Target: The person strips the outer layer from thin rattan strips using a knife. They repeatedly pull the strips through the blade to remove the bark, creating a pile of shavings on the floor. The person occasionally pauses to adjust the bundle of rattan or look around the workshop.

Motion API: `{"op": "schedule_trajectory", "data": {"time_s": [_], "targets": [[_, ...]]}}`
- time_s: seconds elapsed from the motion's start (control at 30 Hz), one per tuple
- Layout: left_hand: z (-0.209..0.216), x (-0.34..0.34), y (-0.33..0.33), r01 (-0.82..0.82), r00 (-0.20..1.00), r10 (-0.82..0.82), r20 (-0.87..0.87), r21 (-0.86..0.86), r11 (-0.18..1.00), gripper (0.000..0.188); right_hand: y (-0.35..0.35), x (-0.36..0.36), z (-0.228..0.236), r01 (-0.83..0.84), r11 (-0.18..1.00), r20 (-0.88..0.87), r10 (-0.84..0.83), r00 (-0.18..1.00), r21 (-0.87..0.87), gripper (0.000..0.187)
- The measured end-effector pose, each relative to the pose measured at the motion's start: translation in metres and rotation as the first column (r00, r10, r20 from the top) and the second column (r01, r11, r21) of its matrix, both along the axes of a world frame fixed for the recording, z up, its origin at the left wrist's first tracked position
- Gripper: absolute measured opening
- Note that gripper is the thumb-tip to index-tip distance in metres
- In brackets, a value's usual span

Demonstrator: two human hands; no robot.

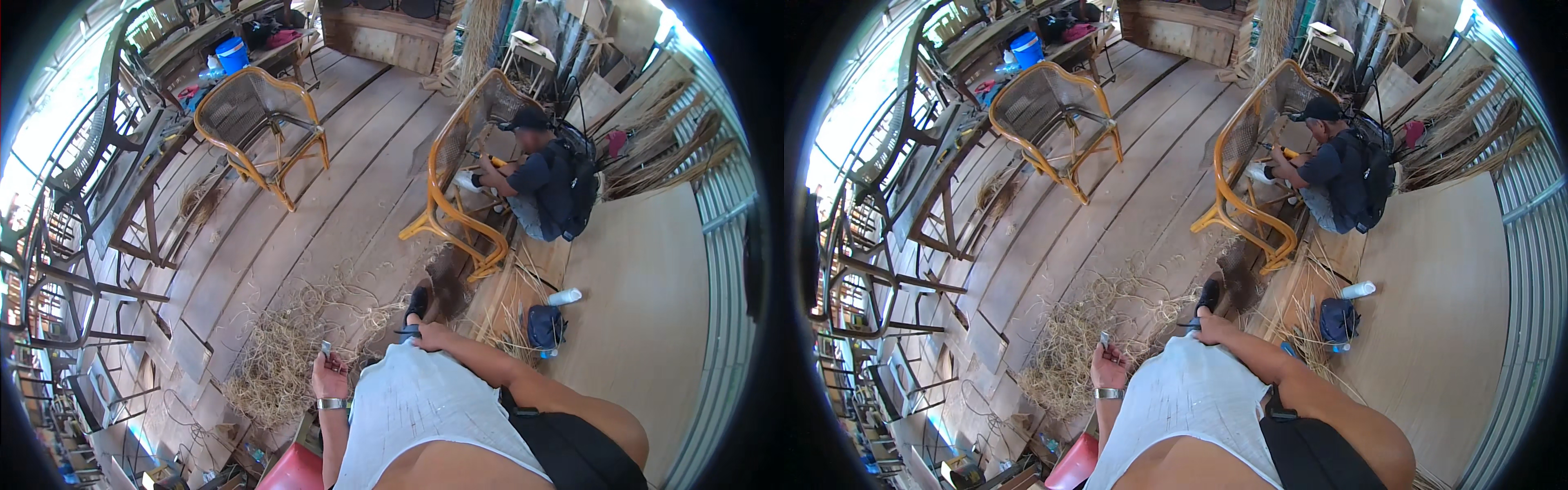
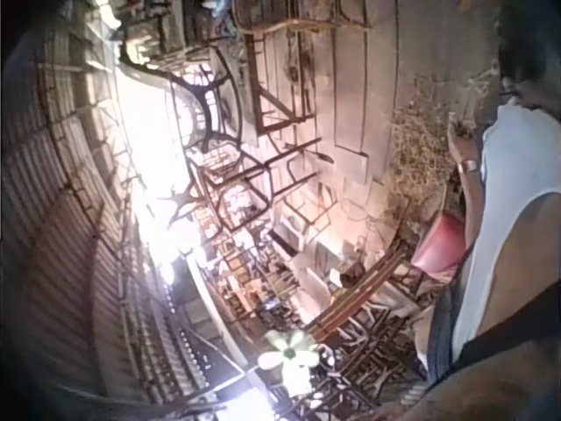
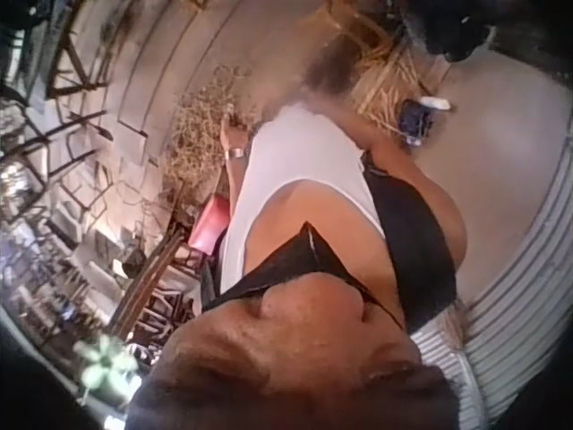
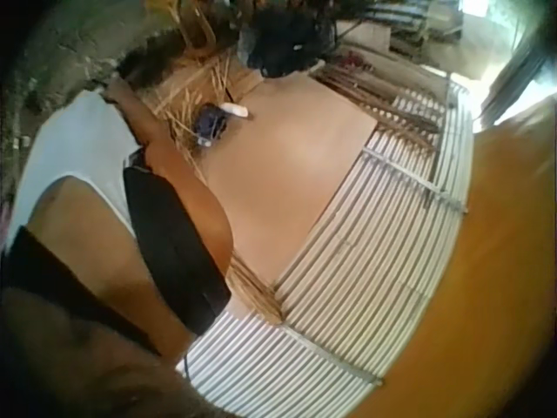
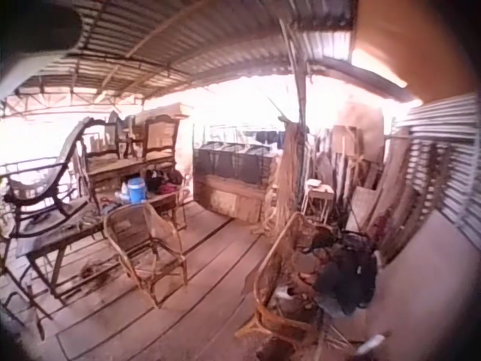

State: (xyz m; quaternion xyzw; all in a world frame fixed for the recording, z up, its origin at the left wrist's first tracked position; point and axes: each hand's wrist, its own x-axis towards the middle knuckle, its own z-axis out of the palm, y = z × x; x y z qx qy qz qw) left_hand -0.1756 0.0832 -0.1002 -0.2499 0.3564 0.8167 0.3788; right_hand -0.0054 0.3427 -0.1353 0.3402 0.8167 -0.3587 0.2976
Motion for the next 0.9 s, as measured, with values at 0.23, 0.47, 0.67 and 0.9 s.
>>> {"op": "schedule_trajectory", "data": {"time_s": [0.23,0.47,0.67,0.9], "targets": [[0.004,0.001,0.0,0.0,1.0,0.0,-0.02,-0.028,1.0,0.019,-0.004,-0.001,0.006,0.004,1.0,-0.01,-0.004,1.0,0.005,0.063],[0.003,-0.001,-0.002,-0.004,1.0,0.004,-0.012,-0.04,0.999,0.018,-0.006,-0.001,0.0,-0.007,1.0,-0.028,0.007,1.0,0.014,0.063],[0.006,-0.001,-0.003,-0.007,1.0,0.006,-0.024,-0.043,0.999,0.018,-0.007,-0.004,0.008,0.0,1.0,-0.016,0.0,1.0,0.002,0.064],[-0.003,-0.002,-0.009,0.006,0.999,-0.007,-0.045,-0.024,1.0,0.018,-0.01,-0.005,0.02,0.009,1.0,-0.105,-0.006,0.994,0.022,0.062]]}}
